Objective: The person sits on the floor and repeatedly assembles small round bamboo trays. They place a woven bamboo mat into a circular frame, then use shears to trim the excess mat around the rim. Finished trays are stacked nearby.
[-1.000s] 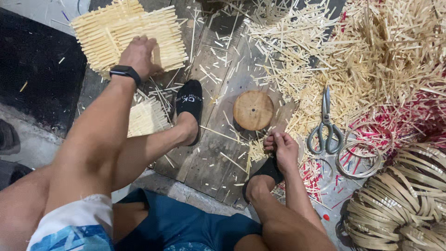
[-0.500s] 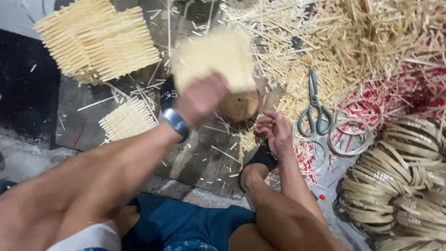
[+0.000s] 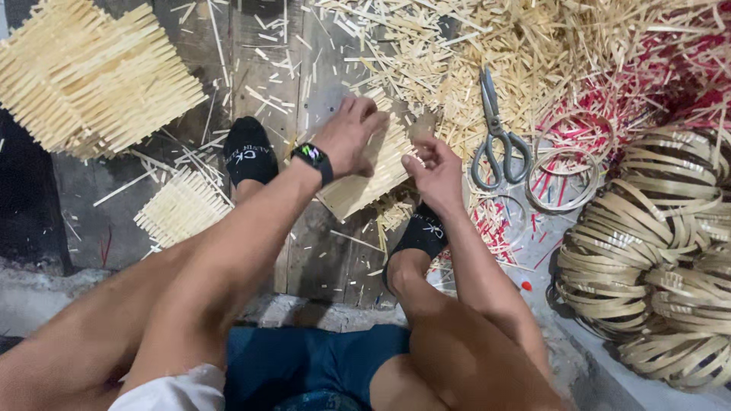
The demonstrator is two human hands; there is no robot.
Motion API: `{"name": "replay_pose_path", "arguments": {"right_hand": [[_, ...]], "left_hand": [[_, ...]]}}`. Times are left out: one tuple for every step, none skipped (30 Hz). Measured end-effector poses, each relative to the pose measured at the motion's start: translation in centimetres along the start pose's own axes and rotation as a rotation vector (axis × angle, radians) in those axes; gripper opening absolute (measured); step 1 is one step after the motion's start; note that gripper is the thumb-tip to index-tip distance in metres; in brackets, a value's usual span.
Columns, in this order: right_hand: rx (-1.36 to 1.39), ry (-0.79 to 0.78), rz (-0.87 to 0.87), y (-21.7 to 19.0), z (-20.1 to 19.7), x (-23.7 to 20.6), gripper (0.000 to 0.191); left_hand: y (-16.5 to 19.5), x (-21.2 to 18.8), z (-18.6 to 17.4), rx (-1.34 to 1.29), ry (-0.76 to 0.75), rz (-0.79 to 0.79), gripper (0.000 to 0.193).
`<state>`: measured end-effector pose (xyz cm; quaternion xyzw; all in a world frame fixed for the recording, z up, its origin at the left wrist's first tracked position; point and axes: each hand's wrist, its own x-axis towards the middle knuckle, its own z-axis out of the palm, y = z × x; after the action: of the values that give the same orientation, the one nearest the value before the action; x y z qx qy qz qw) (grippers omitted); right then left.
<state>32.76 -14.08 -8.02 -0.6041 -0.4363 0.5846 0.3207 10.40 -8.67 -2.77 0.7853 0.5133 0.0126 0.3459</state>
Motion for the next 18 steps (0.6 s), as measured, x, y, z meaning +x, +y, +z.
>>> {"name": "replay_pose_path", "arguments": {"right_hand": [[-0.082, 0.023, -0.116, -0.6, 0.0, -0.2, 0.049], [-0.183, 0.022, -0.185, -1.2, -0.1, -0.5, 0.051], [-0.286, 0.019, -0.253, -1.9, -0.3, -0.8, 0.053], [-0.390, 0.013, -0.319, -2.4, -0.5, -1.2, 0.055], [-0.413, 0.028, -0.309, -2.9, -0.4, -1.5, 0.055], [-0.435, 0.045, -0.301, -3.3, -0.4, -1.8, 0.055], [-0.458, 0.060, -0.293, -3.7, -0.3, -2.1, 0.056], [-0.504, 0.085, -0.342, -4.0, -0.2, -2.3, 0.054], [-0.551, 0.108, -0.392, -4.2, -0.1, -2.5, 0.053], [-0.599, 0.130, -0.442, -4.4, 0.0, -2.6, 0.052], [-0.634, 0.144, -0.484, -4.5, 0.1, -2.7, 0.051], [-0.668, 0.160, -0.529, -4.6, 0.1, -2.8, 0.050], [-0.701, 0.174, -0.574, -4.6, 0.2, -2.8, 0.050], [-0.694, 0.159, -0.578, -4.6, 0.2, -2.8, 0.048], [-0.686, 0.145, -0.581, -4.7, 0.2, -2.8, 0.046], [-0.678, 0.131, -0.584, -4.7, 0.3, -2.8, 0.044], [-0.675, 0.100, -0.560, -4.8, 0.3, -2.7, 0.043], [-0.673, 0.069, -0.536, -4.8, 0.3, -2.6, 0.042]], "left_hand": [[0.1, 0.6, -0.6, -0.026, -0.068, -0.035, 0.102], [0.3, 1.0, -1.0, -0.024, -0.069, -0.041, 0.103], [0.5, 1.3, -1.3, -0.024, -0.069, -0.047, 0.105], [0.7, 1.4, -1.4, -0.024, -0.070, -0.056, 0.106], [0.8, 1.4, -1.4, -0.039, -0.054, -0.054, 0.105], [0.9, 1.4, -1.2, -0.051, -0.037, -0.051, 0.104], [0.9, 1.4, -1.0, -0.065, -0.018, -0.049, 0.104], [0.9, 1.4, -0.8, -0.062, -0.026, -0.061, 0.101], [0.8, 1.4, -0.5, -0.061, -0.033, -0.073, 0.098], [0.6, 1.4, -0.2, -0.061, -0.039, -0.087, 0.096], [0.5, 1.4, 0.1, -0.053, -0.020, -0.057, 0.093], [0.4, 1.4, 0.4, -0.044, 0.001, -0.026, 0.091], [0.2, 1.4, 0.6, -0.034, 0.022, 0.004, 0.089], [0.1, 1.3, 0.8, -0.028, 0.030, 0.037, 0.086], [0.0, 1.2, 0.8, -0.020, 0.038, 0.072, 0.082], [-0.1, 1.0, 0.8, -0.013, 0.045, 0.107, 0.079], [-0.1, 0.9, 0.8, -0.017, 0.053, 0.112, 0.079], [-0.1, 0.8, 0.6, -0.021, 0.061, 0.117, 0.079]]}}
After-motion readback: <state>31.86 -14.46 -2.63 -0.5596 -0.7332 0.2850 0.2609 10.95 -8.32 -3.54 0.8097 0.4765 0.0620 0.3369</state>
